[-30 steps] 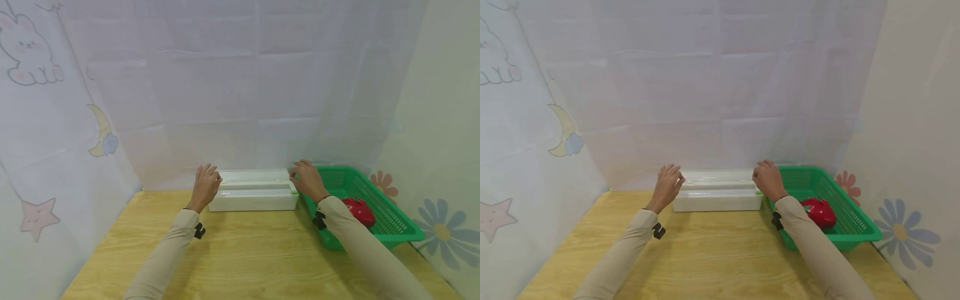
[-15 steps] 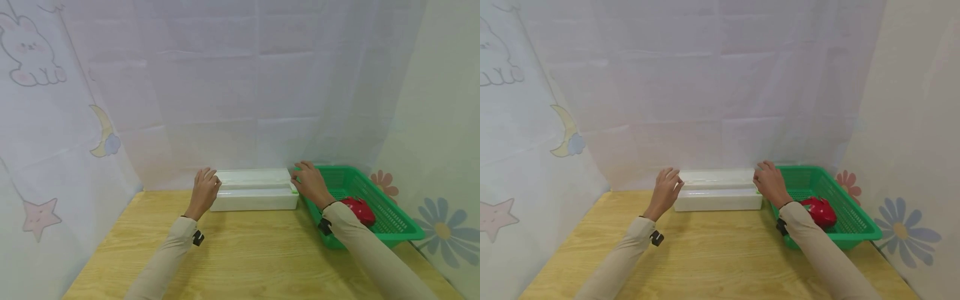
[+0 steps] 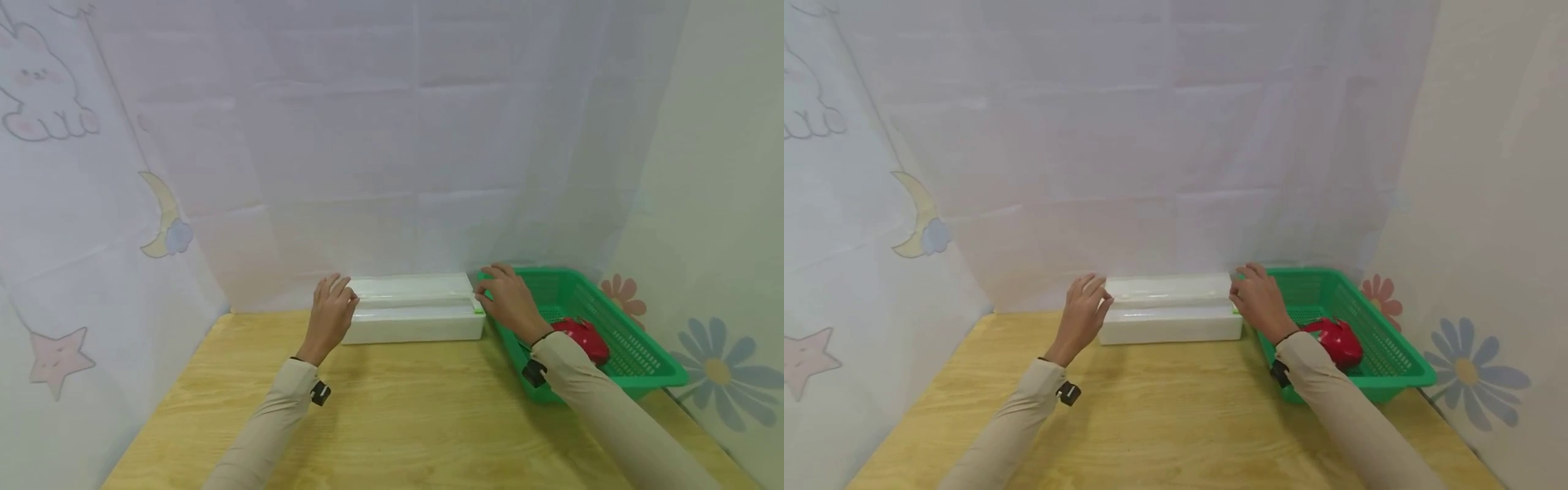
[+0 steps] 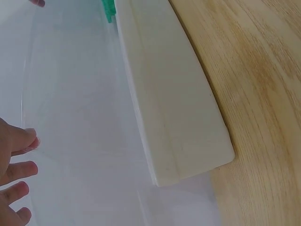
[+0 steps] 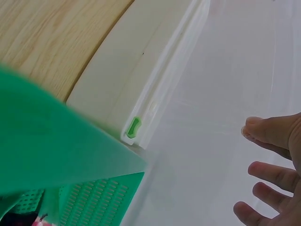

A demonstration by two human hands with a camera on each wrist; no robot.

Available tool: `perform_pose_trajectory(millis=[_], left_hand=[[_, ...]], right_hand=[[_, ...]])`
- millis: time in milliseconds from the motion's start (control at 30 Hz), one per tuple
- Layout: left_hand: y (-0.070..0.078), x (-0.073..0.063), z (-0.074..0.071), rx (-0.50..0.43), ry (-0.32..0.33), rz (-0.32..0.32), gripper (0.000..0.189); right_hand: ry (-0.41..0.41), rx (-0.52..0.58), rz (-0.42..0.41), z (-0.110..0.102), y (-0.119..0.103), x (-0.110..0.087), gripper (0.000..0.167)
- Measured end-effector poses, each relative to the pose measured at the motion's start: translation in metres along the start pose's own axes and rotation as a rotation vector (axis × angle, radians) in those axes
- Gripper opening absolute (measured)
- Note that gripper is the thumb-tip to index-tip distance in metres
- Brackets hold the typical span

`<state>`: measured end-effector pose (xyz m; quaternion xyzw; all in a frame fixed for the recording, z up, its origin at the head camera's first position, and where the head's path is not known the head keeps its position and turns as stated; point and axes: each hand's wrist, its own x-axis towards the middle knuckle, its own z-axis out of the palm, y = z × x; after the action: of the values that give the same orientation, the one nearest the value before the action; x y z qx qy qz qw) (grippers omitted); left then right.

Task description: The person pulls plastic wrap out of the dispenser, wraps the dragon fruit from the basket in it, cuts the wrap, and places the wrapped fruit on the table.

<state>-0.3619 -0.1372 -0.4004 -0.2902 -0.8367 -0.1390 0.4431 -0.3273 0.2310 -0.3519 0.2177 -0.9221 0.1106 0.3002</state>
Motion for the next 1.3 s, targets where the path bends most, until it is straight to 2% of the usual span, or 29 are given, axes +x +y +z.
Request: perform_pose_trajectory(millis=[333, 533, 633, 900, 1200, 1300], left_hand=[[0.004, 0.0, -0.009, -0.001, -0.03, -0.01, 0.008], [0.008, -0.001, -0.014, -0.013, -0.016, -0.001, 0.009], [0.01, -0.004, -0.017, -0.018, -0.013, 0.0, 0.009], [0.015, -0.012, -0.024, -0.045, -0.021, 0.009, 0.01], [0.02, -0.021, -0.028, -0.076, -0.041, 0.01, 0.011], [0.021, -0.026, -0.03, -0.066, -0.044, 0.017, 0.012]], right_hand=[[0.001, -0.021, 0.003, -0.007, -0.004, -0.003, 0.004], [0.046, -0.027, -0.028, -0.01, -0.005, -0.01, 0.003], [0.054, -0.025, -0.039, -0.01, -0.006, -0.013, 0.004], [0.0, -0.023, -0.007, -0.013, -0.011, -0.023, 0.004], [0.048, -0.023, -0.04, -0.015, -0.016, -0.034, 0.008], [0.041, -0.018, -0.034, -0.016, -0.018, -0.036, 0.008]])
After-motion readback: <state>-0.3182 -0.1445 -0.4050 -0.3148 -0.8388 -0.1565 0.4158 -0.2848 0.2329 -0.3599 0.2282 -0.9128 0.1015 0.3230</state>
